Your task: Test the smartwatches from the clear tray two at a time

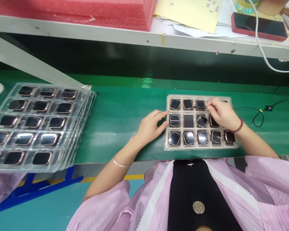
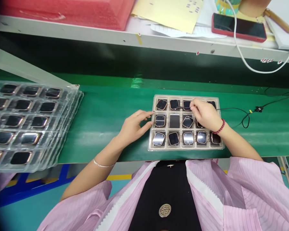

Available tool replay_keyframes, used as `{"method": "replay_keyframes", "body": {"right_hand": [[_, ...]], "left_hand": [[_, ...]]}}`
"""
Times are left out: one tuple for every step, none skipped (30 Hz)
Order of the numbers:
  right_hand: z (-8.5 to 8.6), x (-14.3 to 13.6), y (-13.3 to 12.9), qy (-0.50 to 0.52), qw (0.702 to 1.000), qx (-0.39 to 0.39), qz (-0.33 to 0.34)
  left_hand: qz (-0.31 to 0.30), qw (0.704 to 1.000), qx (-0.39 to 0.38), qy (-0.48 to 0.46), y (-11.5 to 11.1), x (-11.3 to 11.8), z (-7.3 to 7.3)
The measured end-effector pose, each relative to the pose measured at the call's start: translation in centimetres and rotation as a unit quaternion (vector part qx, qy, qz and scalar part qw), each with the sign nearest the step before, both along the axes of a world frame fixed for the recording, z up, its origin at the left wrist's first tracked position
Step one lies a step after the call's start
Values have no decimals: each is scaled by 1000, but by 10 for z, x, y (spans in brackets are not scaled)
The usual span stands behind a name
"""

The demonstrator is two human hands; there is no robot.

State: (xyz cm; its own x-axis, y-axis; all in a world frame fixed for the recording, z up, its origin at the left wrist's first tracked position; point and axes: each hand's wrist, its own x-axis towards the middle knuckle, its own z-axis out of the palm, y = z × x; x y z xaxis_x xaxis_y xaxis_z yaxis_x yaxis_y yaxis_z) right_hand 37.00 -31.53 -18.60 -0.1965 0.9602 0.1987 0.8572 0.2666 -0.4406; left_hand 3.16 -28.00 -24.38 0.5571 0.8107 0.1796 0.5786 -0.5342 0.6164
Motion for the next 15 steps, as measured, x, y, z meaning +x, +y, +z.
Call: {"method": "replay_keyframes", "body": {"right_hand": [[1, 12, -3, 12, 999, 11, -45], [1, 26, -9, 20, 995, 24, -94], [-1, 41, -16, 22, 988, 36, -149], [-4, 56, -26, 22, 979, 43, -198], [-8, 69, -37, 18, 970, 44, -239], [-14, 81, -49, 12, 963, 34, -268], [-20, 89, -61, 9, 958, 11, -287], [-27, 95, -71, 11, 954, -22, -298], [-34, 96, -80, 20, 953, -59, -296], [-40, 96, -87, 32, 953, -82, -290], [-44, 93, -93, 37, 951, -91, -292], [-48, 90, -97, 37, 951, -96, -293], [-50, 86, -100, 33, 950, -100, -295], [-51, 84, -102, 25, 949, -106, -297], [-51, 83, -105, 16, 948, -116, -295]], "left_hand": [[20, 999, -27, 24, 0, 1, 2], [32, 996, -62, 49, -1, 2, 4], [35, 992, -102, 72, -3, 4, 7], [31, 985, -141, 92, -5, 5, 10], [23, 979, -173, 109, -7, 8, 13], [17, 973, -194, 122, -9, 10, 16], [12, 970, -203, 133, -11, 13, 19], [10, 969, -202, 143, -13, 16, 22], [10, 969, -197, 150, -15, 19, 25], [11, 969, -191, 156, -17, 21, 27], [14, 970, -187, 157, -19, 23, 28], [16, 970, -187, 153, -22, 24, 29], [18, 970, -191, 146, -25, 24, 29], [21, 971, -197, 136, -28, 23, 29], [25, 971, -204, 125, -32, 23, 28]]}}
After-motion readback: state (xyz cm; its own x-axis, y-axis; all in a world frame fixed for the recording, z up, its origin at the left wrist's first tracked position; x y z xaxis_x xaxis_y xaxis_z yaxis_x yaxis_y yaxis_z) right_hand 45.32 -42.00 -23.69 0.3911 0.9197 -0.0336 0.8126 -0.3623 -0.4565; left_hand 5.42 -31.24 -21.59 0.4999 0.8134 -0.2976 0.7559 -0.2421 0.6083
